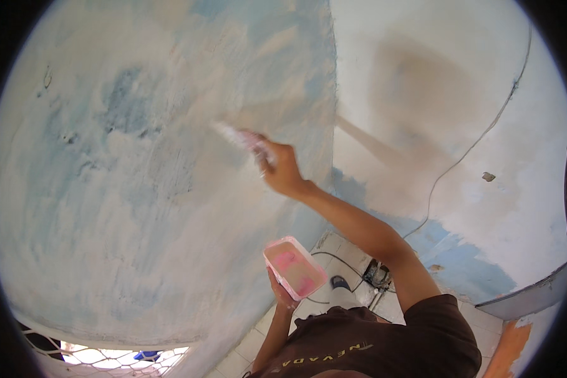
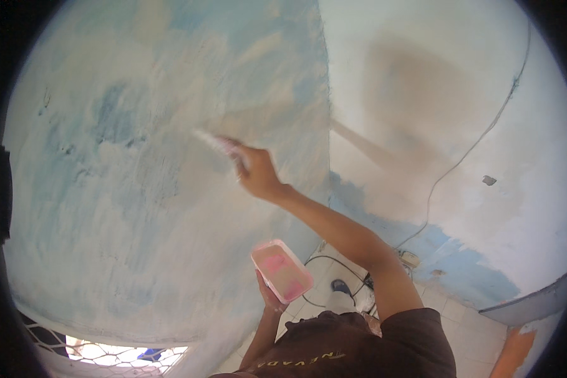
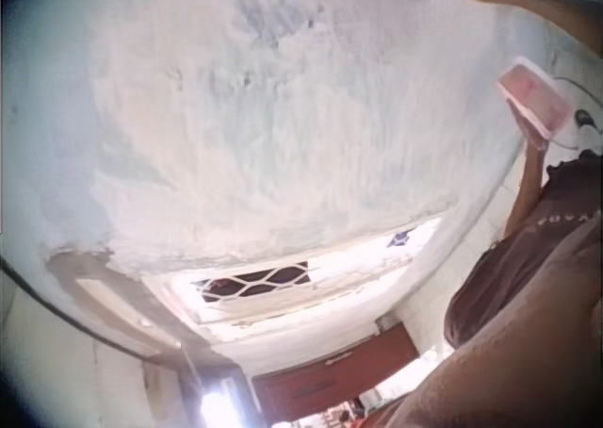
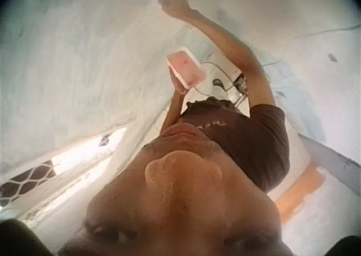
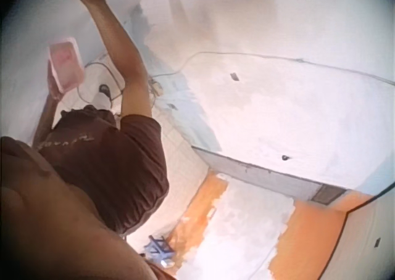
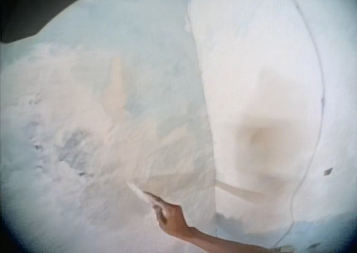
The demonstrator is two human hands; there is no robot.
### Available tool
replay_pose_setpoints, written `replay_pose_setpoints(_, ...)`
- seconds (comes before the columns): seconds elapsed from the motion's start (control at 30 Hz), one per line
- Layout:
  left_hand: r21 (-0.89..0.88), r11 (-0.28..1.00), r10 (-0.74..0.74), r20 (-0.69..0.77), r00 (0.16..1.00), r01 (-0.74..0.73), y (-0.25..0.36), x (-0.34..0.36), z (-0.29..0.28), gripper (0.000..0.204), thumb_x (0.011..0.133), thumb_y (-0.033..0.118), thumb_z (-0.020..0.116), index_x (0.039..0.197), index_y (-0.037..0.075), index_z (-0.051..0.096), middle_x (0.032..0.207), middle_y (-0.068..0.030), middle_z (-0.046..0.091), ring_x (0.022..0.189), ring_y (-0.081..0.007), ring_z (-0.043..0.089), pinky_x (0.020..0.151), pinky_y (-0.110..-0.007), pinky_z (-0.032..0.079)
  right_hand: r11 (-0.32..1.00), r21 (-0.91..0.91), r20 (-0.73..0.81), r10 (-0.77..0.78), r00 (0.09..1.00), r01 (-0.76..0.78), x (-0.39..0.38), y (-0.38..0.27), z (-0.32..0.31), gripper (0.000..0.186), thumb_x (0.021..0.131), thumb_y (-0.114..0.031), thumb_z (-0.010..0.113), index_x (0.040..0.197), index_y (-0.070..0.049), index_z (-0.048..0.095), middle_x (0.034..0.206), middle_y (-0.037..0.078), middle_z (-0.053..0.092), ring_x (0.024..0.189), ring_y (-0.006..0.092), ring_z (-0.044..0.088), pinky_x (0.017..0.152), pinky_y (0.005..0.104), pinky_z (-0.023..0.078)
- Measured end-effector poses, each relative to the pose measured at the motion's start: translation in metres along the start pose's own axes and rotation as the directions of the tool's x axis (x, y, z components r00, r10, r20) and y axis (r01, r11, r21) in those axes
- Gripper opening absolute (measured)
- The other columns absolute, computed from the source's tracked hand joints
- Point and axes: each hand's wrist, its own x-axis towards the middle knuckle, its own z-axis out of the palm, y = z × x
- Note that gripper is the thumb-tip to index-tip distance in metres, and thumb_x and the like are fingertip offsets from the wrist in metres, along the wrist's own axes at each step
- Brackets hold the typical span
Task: The person applies plaster to a ceiling using a scraper, repeatedly scooping plaster from a plastic container and smoothing it onto a damaged area.
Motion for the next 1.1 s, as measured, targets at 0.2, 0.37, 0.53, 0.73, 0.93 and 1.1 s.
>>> replay_pose_setpoints(0.2, -0.029, 0.99, 0.134, -0.041, 0.99, -0.135, 0.001, 0.007, -0.007, 0.071, 0.101, 0.069, 0.036, 0.15, 0.018, 0.041, 0.143, -0.006, 0.053, 0.127, -0.029, 0.055, 0.105, -0.052, 0.049, 0.911, -0.27, -0.672, 0.053, 0.739, -0.312, 0.172, 0.128, -0.147, 0.038, 0.092, -0.024, 0.065, 0.113, 0.009, 0.067, 0.108, 0.033, 0.068, 0.103, 0.0468, 0.066, 0.09, 0.0503, 0.05)
replay_pose_setpoints(0.37, -0.082, 0.993, 0.09, 0.016, 0.996, -0.088, -0.014, 0.026, 0.025, 0.07, 0.099, 0.069, 0.039, 0.147, 0.019, 0.044, 0.137, -0.0043, 0.056, 0.125, -0.0284, 0.055, 0.102, -0.053, 0.05, 0.831, -0.413, -0.631, 0.033, 0.775, -0.372, 0.323, 0.2, -0.269, 0.036, 0.091, -0.026, 0.068, 0.115, 0.001, 0.071, 0.092, 0.022, 0.074, 0.084, 0.0313, 0.072, 0.077, 0.0438, 0.054)
replay_pose_setpoints(0.53, 0.071, 0.953, 0.301, -0.112, 0.947, -0.294, 0.01, 0.021, 0.004, 0.069, 0.099, 0.071, 0.038, 0.144, 0.019, 0.046, 0.131, -0.0037, 0.057, 0.121, -0.0283, 0.057, 0.098, -0.053, 0.052, 0.754, -0.657, -0.262, -0.265, 0.928, 0.029, 0.251, 0.109, -0.053, 0.063, 0.087, -0.013, 0.065, 0.147, -0.023, 0.054, 0.072, 0.017, 0.068, 0.057, 0.0349, 0.062, 0.059, 0.0444, 0.053)
replay_pose_setpoints(0.73, -0.054, 0.99, 0.123, -0.08, 0.989, -0.128, -0.014, 0.053, 0.03, 0.07, 0.098, 0.072, 0.04, 0.144, 0.019, 0.047, 0.132, -0.0038, 0.057, 0.119, -0.029, 0.058, 0.098, -0.054, 0.052, 0.717, -0.408, 0.284, -0.489, 0.825, 0.565, 0.113, -0.005, -0.003, 0.069, 0.08, 0.005, 0.059, 0.147, 0.004, 0.046, 0.135, 0.032, 0.058, 0.094, 0.0322, 0.074, 0.053, 0.0348, 0.058)
replay_pose_setpoints(0.93, -0.025, 0.987, 0.157, 0.01, 0.988, -0.157, -0.022, 0.071, 0.032, 0.069, 0.1, 0.067, 0.04, 0.152, 0.02, 0.04, 0.145, -0.0025, 0.05, 0.132, -0.0277, 0.05, 0.109, -0.052, 0.044, 0.942, -0.259, -0.216, -0.27, 0.938, 0.212, 0.178, 0.064, -0.115, 0.043, 0.09, 0.0, 0.059, 0.133, -0.004, 0.063, 0.099, 0.023, 0.073, 0.073, 0.03, 0.07, 0.065, 0.0377, 0.053)
replay_pose_setpoints(1.1, -0.026, 0.979, 0.197, -0.095, 0.976, -0.2, -0.033, 0.081, 0.047, 0.07, 0.097, 0.071, 0.042, 0.145, 0.02, 0.047, 0.136, -0.0034, 0.055, 0.125, -0.0288, 0.054, 0.101, -0.055, 0.049, 0.886, -0.455, -0.45, -0.144, 0.881, -0.088, 0.296, 0.162, -0.233, 0.037, 0.091, -0.005, 0.06, 0.127, -0.001, 0.067, 0.086, 0.019, 0.074, 0.08, 0.0296, 0.072, 0.076, 0.0379, 0.054)
